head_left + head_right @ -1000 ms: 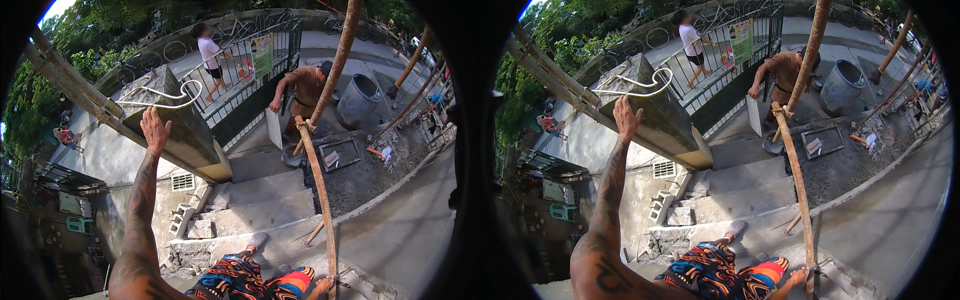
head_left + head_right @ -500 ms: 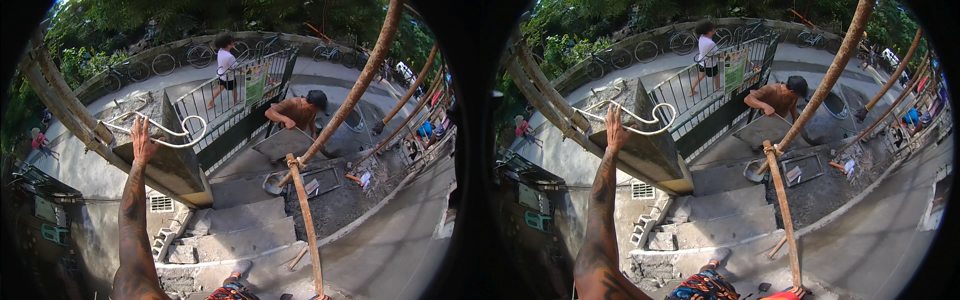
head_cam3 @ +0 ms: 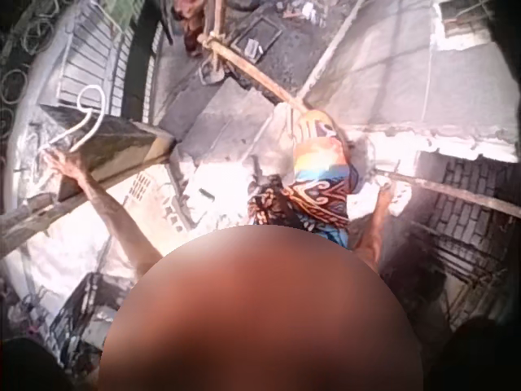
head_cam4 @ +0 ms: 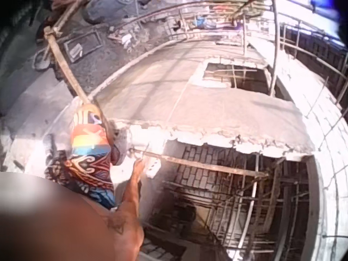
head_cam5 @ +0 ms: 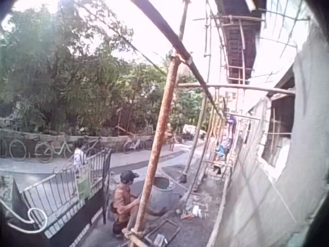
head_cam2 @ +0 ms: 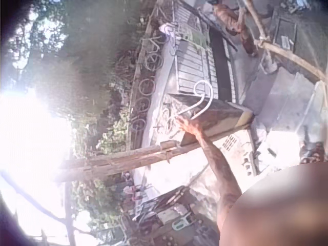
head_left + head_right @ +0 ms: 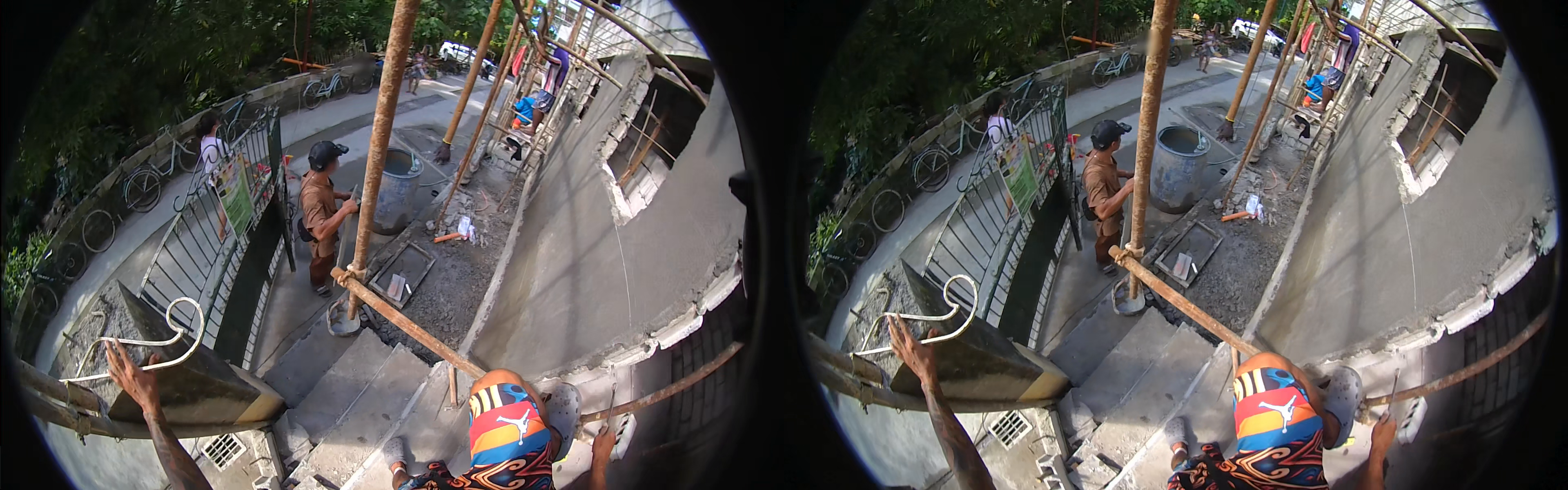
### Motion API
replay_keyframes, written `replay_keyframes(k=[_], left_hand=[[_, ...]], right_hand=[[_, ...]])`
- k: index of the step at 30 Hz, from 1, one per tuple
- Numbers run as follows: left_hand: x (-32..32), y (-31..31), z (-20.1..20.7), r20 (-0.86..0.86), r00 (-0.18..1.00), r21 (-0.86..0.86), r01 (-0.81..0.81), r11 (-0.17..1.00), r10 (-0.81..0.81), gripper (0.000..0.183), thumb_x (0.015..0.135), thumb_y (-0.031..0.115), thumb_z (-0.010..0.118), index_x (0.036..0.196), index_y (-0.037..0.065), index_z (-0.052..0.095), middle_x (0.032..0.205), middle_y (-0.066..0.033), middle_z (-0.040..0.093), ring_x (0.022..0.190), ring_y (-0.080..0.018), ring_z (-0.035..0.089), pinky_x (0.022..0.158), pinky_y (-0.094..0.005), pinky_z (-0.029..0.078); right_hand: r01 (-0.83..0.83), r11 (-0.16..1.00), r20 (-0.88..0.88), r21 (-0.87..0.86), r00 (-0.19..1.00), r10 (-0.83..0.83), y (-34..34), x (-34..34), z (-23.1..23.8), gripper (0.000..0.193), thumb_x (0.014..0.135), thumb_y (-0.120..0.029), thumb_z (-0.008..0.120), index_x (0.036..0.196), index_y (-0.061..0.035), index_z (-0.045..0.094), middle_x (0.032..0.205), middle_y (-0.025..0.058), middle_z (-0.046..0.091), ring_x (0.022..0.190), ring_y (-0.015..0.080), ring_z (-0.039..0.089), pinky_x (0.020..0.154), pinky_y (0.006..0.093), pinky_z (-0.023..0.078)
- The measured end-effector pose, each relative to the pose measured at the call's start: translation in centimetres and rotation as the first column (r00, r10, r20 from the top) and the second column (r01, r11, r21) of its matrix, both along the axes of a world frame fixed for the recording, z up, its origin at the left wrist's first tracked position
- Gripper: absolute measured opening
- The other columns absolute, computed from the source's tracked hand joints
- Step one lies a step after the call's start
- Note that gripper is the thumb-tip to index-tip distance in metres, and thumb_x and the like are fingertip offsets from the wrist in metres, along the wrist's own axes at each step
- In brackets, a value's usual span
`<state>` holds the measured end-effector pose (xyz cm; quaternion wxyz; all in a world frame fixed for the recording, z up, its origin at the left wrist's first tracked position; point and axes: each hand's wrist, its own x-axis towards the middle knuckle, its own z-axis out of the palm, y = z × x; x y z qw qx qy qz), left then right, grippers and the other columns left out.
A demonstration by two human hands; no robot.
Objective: The person uses a wrench to tighten metal clamps on bamboo scaffolding poles, then moves to another section to tighten additional clamps. The person also briefly handles a large water barrel and walks through the construction area.
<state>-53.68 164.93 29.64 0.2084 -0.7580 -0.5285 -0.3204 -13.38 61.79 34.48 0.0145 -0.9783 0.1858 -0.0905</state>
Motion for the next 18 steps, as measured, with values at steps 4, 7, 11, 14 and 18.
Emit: replay_keyframes(k=[4,7,11,14,18], left_hand=[[-0.7,0.6,-0.6,-0.017,0.999,-0.062,-0.051,0.997,0.05,0.105,0.072,0.04,0.082,0.156,0.016,0.025,0.163,-0.0081,0.02,0.148,-0.0327,0.022,0.116,-0.0558,0.019],[-0.8,0.3,-0.2,-0.019,1.0,-0.069,-0.014,0.997,0.012,0.103,0.069,0.038,0.083,0.155,0.018,0.029,0.163,-0.0101,0.02,0.146,-0.0353,0.025,0.115,-0.0572,0.02],[0.1,-0.6,1.0,0.048,0.999,-0.184,0.001,0.983,0.008,0.104,0.064,0.038,0.086,0.152,0.016,0.035,0.161,-0.013,0.023,0.145,-0.0392,0.025,0.115,-0.059,0.019],[0.0,-1.3,1.5,0.088,0.995,-0.152,0.055,0.987,-0.042,0.097,0.062,0.039,0.088,0.145,0.012,0.045,0.157,-0.0169,0.029,0.143,-0.0397,0.027,0.115,-0.0564,0.02],[0.1,-1.6,1.9,0.168,0.985,-0.176,0.056,0.983,-0.026,0.112,0.059,0.048,0.088,0.151,0.015,0.032,0.158,-0.0141,0.027,0.145,-0.0356,0.026,0.114,-0.0604,0.019]], right_hand=[[-0.229,0.972,0.044,0.053,0.973,0.227,4.0,0.6,-4.9,0.033,0.095,-0.02,0.046,0.084,0.0072,0.061,0.083,0.0292,0.063,0.076,0.0457,0.063,0.072,0.0519,0.049],[-0.152,0.967,-0.308,0.205,0.927,0.212,7.9,1.3,-8.2,0.037,0.088,-0.026,0.054,0.08,0.0078,0.068,0.076,0.0295,0.065,0.075,0.0439,0.068,0.073,0.0519,0.054],[-0.489,0.831,-0.462,0.263,0.693,0.554,12.3,2.0,-13.4,0.042,0.091,-0.037,0.053,0.078,-0.0017,0.072,0.069,0.0247,0.066,0.067,0.0392,0.068,0.068,0.0488,0.053],[-0.287,0.785,-0.428,0.548,0.71,0.558,14.0,3.4,-17.6,0.043,0.092,-0.036,0.052,0.069,-0.0048,0.07,0.051,0.0111,0.059,0.048,0.0264,0.062,0.054,0.0421,0.051],[0.281,0.75,-0.728,0.599,0.58,0.364,18.4,4.5,-23.6,0.025,0.087,-0.03,0.063,0.073,-0.0089,0.064,0.061,0.0064,0.059,0.054,0.0213,0.056,0.048,0.0359,0.044]])
